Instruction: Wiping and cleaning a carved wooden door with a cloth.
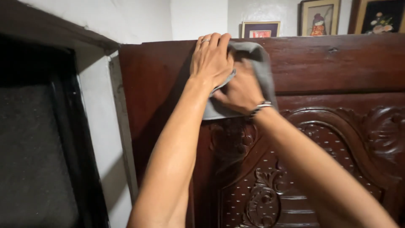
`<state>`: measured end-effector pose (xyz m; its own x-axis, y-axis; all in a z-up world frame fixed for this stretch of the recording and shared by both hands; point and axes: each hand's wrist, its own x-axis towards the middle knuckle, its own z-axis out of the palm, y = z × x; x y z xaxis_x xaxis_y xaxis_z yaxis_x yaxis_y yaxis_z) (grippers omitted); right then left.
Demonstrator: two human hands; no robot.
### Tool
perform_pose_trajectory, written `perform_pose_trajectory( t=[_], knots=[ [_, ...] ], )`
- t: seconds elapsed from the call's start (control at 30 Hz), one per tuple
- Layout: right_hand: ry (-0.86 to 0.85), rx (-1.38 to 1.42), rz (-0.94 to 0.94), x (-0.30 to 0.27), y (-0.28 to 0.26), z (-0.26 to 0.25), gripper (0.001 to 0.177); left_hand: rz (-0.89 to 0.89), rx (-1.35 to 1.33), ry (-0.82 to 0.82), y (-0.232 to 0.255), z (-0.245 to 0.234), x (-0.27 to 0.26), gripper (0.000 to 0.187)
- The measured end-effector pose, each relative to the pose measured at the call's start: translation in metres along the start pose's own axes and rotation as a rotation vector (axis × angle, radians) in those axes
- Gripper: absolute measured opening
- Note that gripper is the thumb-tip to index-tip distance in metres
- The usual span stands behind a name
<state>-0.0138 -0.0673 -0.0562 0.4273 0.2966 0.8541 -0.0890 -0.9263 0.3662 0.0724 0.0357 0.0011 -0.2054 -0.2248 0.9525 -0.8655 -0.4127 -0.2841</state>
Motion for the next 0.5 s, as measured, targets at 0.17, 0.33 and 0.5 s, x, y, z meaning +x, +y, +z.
perform_pose_trajectory(
  t=[0.17, 0.33, 0.5],
  knots=[
    [0.225, 0.179, -0.041, -0.043, 0.055, -0.027, 0.090, 0.013, 0.044, 0.115, 0.006, 0.017, -0.003, 0.034],
    [0.132, 0.374, 0.084, -0.031, 0.094, -0.051, 0.070, 0.000, 0.097, 0.125, -0.006, 0.023, 0.004, 0.026],
    [0.273, -0.141, 0.167, -0.007, 0.155, -0.027, 0.062, 0.141, 0.334, 0.229, -0.026, 0.040, 0.005, 0.028]
  ],
)
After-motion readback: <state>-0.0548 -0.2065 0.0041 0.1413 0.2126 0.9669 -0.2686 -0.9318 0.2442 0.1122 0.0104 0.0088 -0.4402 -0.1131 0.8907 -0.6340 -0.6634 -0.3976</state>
